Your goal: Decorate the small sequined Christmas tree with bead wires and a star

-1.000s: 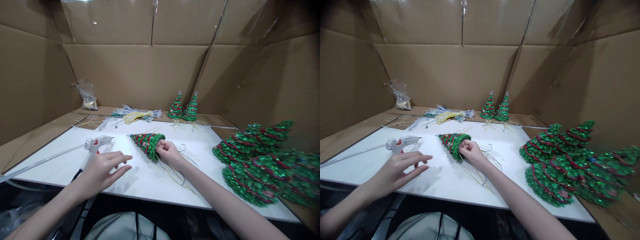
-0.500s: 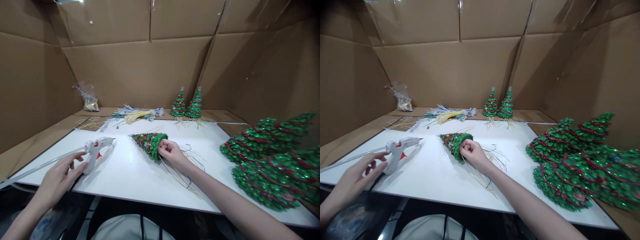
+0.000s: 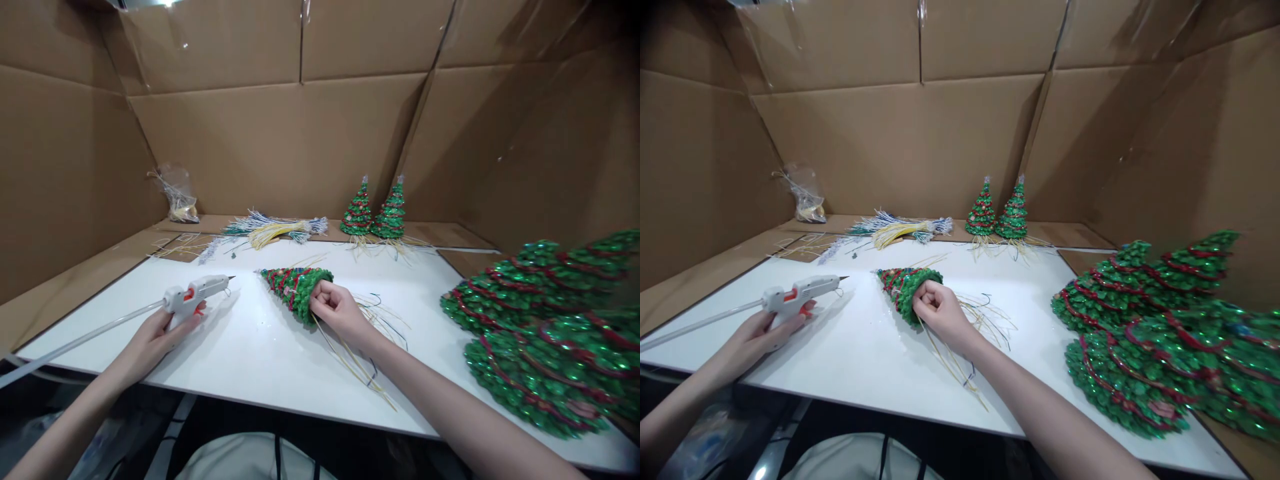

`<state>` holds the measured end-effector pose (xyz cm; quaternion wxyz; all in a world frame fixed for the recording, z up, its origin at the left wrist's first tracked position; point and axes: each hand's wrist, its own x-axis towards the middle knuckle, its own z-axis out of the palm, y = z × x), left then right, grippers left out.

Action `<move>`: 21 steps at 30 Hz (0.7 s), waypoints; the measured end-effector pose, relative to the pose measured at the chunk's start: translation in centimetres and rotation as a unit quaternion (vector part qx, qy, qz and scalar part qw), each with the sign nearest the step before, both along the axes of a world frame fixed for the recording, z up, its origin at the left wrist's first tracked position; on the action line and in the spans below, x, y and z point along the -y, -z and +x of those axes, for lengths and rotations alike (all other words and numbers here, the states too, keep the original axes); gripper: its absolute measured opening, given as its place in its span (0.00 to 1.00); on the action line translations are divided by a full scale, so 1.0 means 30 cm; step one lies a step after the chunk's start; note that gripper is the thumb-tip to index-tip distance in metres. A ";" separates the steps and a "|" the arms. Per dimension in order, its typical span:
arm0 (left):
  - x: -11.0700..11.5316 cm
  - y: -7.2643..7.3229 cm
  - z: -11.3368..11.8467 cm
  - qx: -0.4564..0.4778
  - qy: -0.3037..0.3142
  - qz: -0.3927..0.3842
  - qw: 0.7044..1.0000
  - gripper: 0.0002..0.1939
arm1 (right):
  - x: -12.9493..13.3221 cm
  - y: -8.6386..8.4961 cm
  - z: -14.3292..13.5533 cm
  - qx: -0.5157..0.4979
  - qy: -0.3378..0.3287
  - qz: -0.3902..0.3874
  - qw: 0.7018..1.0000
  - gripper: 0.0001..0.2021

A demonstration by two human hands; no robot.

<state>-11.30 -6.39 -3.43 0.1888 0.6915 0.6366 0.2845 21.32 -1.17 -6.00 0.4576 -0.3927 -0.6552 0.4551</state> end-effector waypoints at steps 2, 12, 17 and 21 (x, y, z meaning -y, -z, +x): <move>0.025 -0.013 0.020 0.050 0.046 -0.023 0.997 0.22 | 0.002 -0.004 -0.002 0.002 0.000 0.002 1.000 0.11; 0.131 -0.074 0.155 0.023 0.165 -0.038 0.985 0.17 | 0.012 -0.008 -0.015 0.010 0.016 0.018 1.000 0.10; 0.129 -0.069 0.191 -0.039 0.142 0.003 0.989 0.17 | 0.019 -0.021 -0.021 0.001 0.014 0.007 1.000 0.10; 0.117 -0.068 0.222 -0.028 0.171 0.015 0.985 0.15 | 0.021 -0.024 -0.021 -0.005 0.013 0.005 1.000 0.09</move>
